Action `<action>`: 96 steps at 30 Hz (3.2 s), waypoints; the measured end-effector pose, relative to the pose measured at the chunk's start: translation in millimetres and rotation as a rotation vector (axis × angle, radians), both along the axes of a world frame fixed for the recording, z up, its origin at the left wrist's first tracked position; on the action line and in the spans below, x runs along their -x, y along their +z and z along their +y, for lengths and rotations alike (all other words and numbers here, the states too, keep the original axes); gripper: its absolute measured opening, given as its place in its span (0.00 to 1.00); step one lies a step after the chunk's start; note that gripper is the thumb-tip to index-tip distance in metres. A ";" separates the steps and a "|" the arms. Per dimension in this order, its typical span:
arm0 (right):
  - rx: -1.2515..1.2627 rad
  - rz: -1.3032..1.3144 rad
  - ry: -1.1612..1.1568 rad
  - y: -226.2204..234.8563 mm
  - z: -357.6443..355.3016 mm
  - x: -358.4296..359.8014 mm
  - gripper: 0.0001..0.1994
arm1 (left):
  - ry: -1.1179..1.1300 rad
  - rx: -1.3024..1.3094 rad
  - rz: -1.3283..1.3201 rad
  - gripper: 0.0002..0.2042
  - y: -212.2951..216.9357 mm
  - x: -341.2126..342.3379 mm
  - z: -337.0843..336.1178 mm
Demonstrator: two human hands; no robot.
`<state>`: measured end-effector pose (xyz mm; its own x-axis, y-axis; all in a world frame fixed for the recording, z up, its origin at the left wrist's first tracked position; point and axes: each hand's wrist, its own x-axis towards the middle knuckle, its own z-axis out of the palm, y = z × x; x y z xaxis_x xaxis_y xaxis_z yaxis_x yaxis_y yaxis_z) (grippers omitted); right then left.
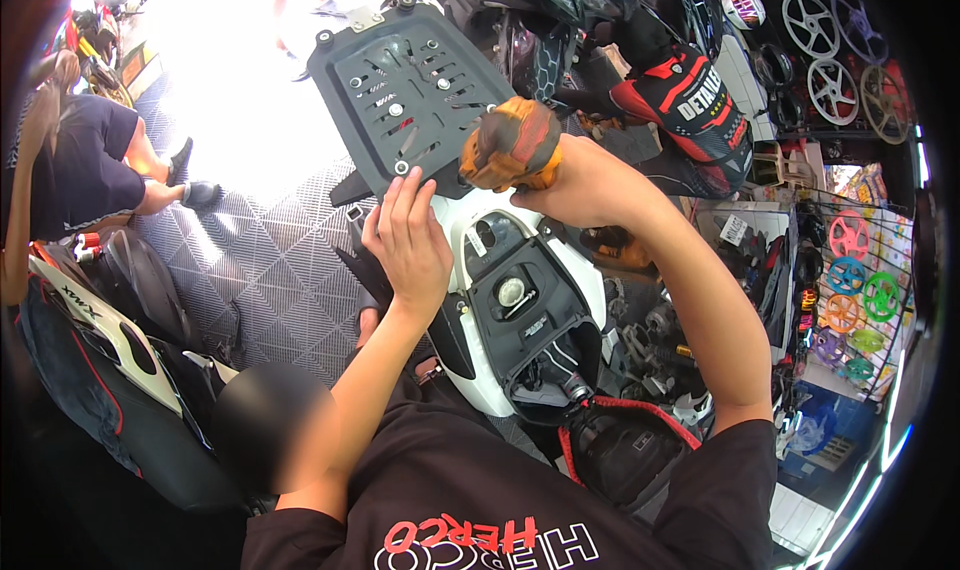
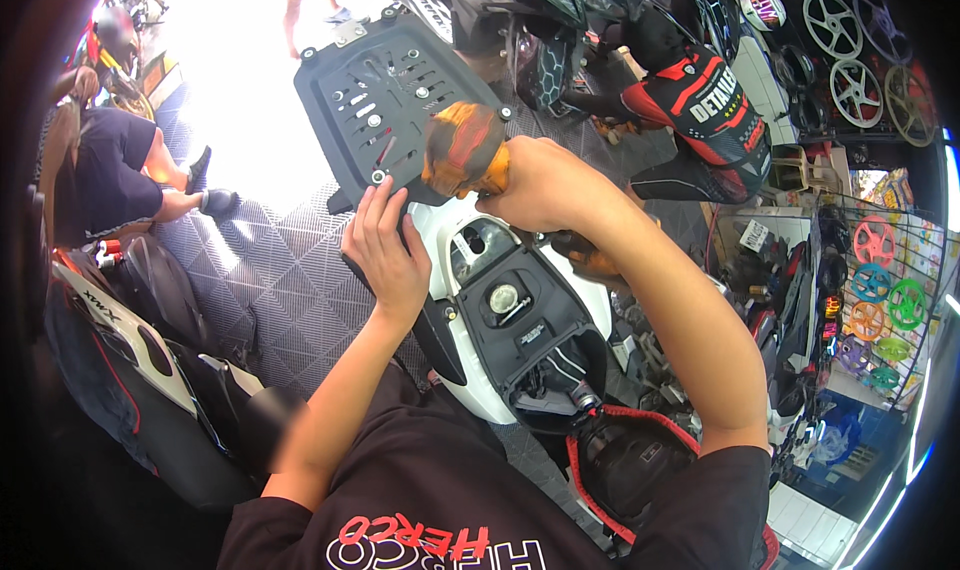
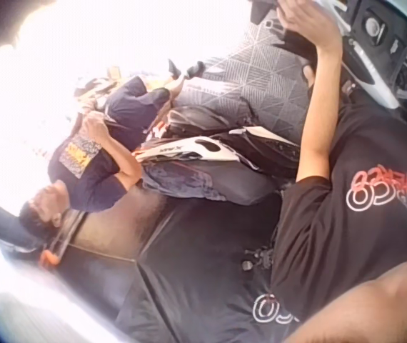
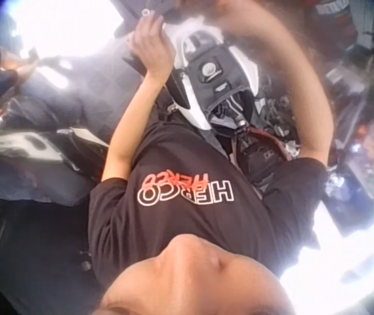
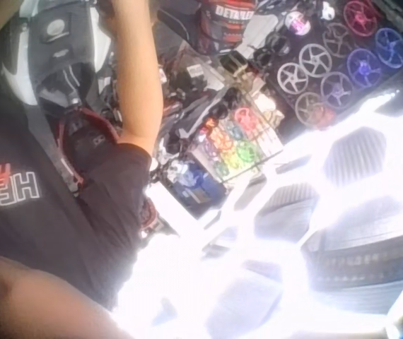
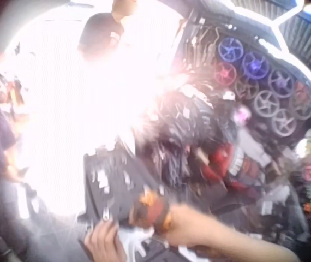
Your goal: The person walks through a motorcycle shop and approaches a white motorcycle. They remove the seat and use a power drill to attach a black metal plate to the motorcycle's frame, securing it with multiple screws.
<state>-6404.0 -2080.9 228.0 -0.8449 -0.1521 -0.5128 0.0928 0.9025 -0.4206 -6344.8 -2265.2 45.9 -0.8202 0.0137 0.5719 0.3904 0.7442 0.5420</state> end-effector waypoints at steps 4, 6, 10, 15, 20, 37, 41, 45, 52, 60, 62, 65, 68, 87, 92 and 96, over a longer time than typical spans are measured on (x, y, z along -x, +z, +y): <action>-0.027 -0.037 -0.022 3.5 -5.4 -0.5 0.19 | 0.007 0.012 -0.006 0.19 -0.1 0.0 -1.4; -0.028 -0.037 -0.038 -1.5 -1.9 -1.5 0.19 | 0.008 0.017 -0.006 0.19 0.4 0.1 -0.7; 0.001 -0.001 -0.023 -4.9 2.4 -4.5 0.19 | 0.002 0.007 -0.009 0.19 0.4 -0.9 0.0; -0.040 -0.029 -0.022 3.1 -0.9 -1.9 0.19 | 0.011 0.018 -0.011 0.19 0.7 -1.2 0.1; -0.097 0.017 0.070 8.5 -1.4 -3.1 0.17 | 0.005 0.006 -0.007 0.19 0.7 -1.0 1.0; 0.193 0.262 -0.245 54.0 30.3 -62.0 0.23 | -0.014 0.039 -0.025 0.19 0.4 -2.0 0.6; 0.422 0.236 -0.591 34.0 41.3 -129.3 0.27 | -0.024 0.072 -0.067 0.23 10.9 -2.3 -1.6; 0.538 0.173 -0.824 11.4 31.7 -195.1 0.24 | 0.248 -0.185 -0.161 0.30 16.4 32.3 -5.2; 0.637 0.181 -0.996 -25.4 20.2 -276.4 0.21 | 0.097 -0.702 -0.475 0.19 25.2 44.3 -0.3; 0.602 0.198 -1.050 -19.3 24.4 -292.6 0.19 | 0.140 -0.679 -0.395 0.18 23.5 44.1 7.8; 0.538 0.192 -1.035 -17.1 25.8 -284.5 0.19 | 0.139 -0.632 -0.399 0.19 21.7 42.8 6.2; 0.582 0.286 -0.974 -16.0 21.3 -263.3 0.17 | 0.108 -0.624 -0.406 0.20 30.0 40.1 3.5; 0.573 0.316 -0.871 -19.2 17.3 -234.3 0.18 | 0.098 -0.542 -0.364 0.21 13.0 44.1 -7.0; 0.285 0.224 -0.449 -22.2 -5.5 -71.1 0.17 | 0.061 -0.555 -0.350 0.13 -7.8 48.4 -11.3; 0.145 0.155 -0.244 -8.2 -4.4 -48.5 0.17 | 0.048 -0.533 -0.289 0.12 -8.8 53.3 -11.7; 0.033 0.073 -0.048 -3.1 5.7 -21.9 0.17 | 0.058 -0.535 -0.288 0.13 -3.8 53.4 -11.8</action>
